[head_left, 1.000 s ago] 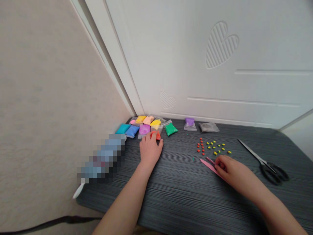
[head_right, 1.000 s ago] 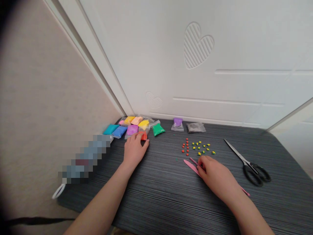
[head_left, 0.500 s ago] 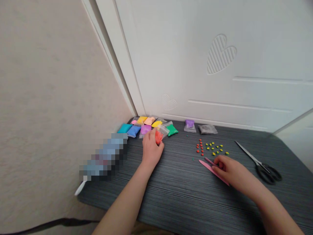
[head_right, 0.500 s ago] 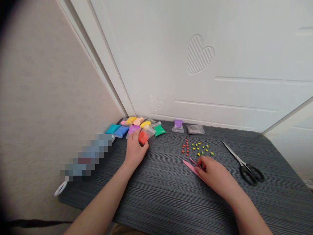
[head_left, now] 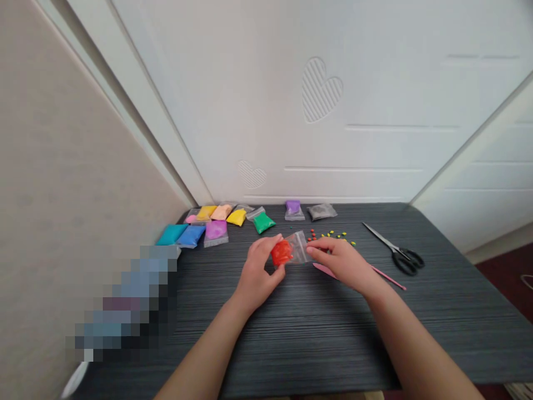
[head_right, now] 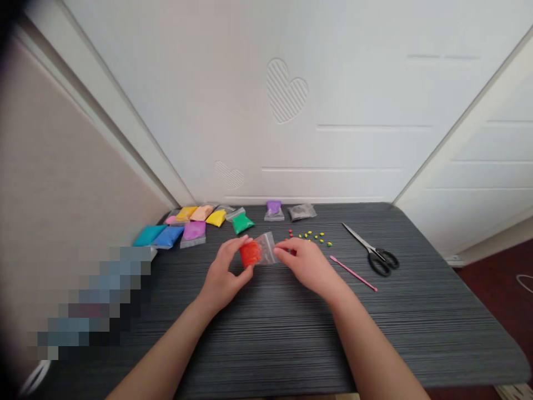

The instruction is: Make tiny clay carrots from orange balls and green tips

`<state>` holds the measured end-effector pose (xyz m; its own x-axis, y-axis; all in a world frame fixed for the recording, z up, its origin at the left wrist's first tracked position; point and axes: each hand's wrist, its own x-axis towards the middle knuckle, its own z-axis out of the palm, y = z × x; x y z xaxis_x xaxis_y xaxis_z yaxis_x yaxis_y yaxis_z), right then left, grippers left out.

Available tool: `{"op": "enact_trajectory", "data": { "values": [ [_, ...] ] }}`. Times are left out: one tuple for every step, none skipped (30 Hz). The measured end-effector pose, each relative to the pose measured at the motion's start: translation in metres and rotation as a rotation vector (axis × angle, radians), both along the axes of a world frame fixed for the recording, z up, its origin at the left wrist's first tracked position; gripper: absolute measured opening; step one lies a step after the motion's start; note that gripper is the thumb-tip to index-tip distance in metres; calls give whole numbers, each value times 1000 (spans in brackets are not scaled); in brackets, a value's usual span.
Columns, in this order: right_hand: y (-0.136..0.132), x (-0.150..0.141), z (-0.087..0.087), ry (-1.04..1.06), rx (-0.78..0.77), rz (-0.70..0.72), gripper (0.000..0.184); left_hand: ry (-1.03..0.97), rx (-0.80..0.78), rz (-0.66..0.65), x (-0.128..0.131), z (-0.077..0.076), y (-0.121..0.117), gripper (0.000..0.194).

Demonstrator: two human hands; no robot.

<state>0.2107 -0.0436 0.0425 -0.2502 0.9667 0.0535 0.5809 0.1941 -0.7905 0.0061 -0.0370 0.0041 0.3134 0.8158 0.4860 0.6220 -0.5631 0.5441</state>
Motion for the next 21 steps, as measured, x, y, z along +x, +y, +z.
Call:
{"op": "enact_trajectory", "data": {
  "values": [
    [1, -4, -2, 17, -7, 15, 27, 4, 0, -9, 0, -1, 0, 53],
    [2, -8, -4, 34, -12, 25, 28, 12, -1, -15, -1, -1, 0, 52],
    [2, -10, -7, 50, -13, 29, 29, 22, -1, -20, -1, -2, 1, 51],
    [1, -11, -10, 65, -10, 25, 28, 35, 0, -27, -2, -3, 2, 50],
    [0, -12, -13, 77, -3, 16, 26, 49, 3, -36, -3, -3, 3, 49],
    [-1, -13, -16, 84, 8, 3, 24, 63, 10, -44, -3, -4, 3, 48],
    [-2, -13, -18, 87, 23, -16, 23, 77, 22, -46, -2, -3, 3, 46],
    [-4, -14, -19, 83, 41, -39, 23, 90, 36, -39, -2, -3, 3, 44],
    [-5, -15, -20, 73, 63, -65, 22, 99, 52, -24, -1, -2, 3, 42],
    [-6, -16, -21, 59, 90, -93, 21, 104, 63, -2, 0, -1, 2, 40],
    [-7, -17, -22, 43, 120, -121, 20, 100, 65, 21, 1, 0, 2, 37],
    [-8, -19, -22, 26, 153, -144, 19, 83, 54, 35, 2, 1, 1, 34],
    [-9, -20, -23, 10, 188, -160, 17, 50, 26, 35, 2, 2, 0, 31],
    [-9, -22, -24, -3, 224, -165, 15, 2, -21, 20, 3, 3, 0, 28],
    [-10, -24, -25, -13, 258, -159, 14, -61, -91, -4, 3, 3, 0, 25],
    [-11, -26, -26, -20, 290, -143, 12, -137, -179, -35, 3, 3, 0, 22],
    [-11, -28, -27, -27, 319, -122, 12, -224, -277, -62, 4, 3, 0, 19],
    [-12, -29, -28, -33, 345, -99, 11, -318, -376, -82, 5, 2, 0, 17],
    [-12, -31, -29, -40, 367, -78, 11, -416, -465, -93, 6, 2, 0, 16],
    [-13, -33, -30, -47, 384, -59, 10, -514, -541, -97, 7, 1, 0, 15],
    [-14, -34, -31, -53, 399, -43, 11, -606, -602, -101, 8, -1, 0, 14]
  ]
}}
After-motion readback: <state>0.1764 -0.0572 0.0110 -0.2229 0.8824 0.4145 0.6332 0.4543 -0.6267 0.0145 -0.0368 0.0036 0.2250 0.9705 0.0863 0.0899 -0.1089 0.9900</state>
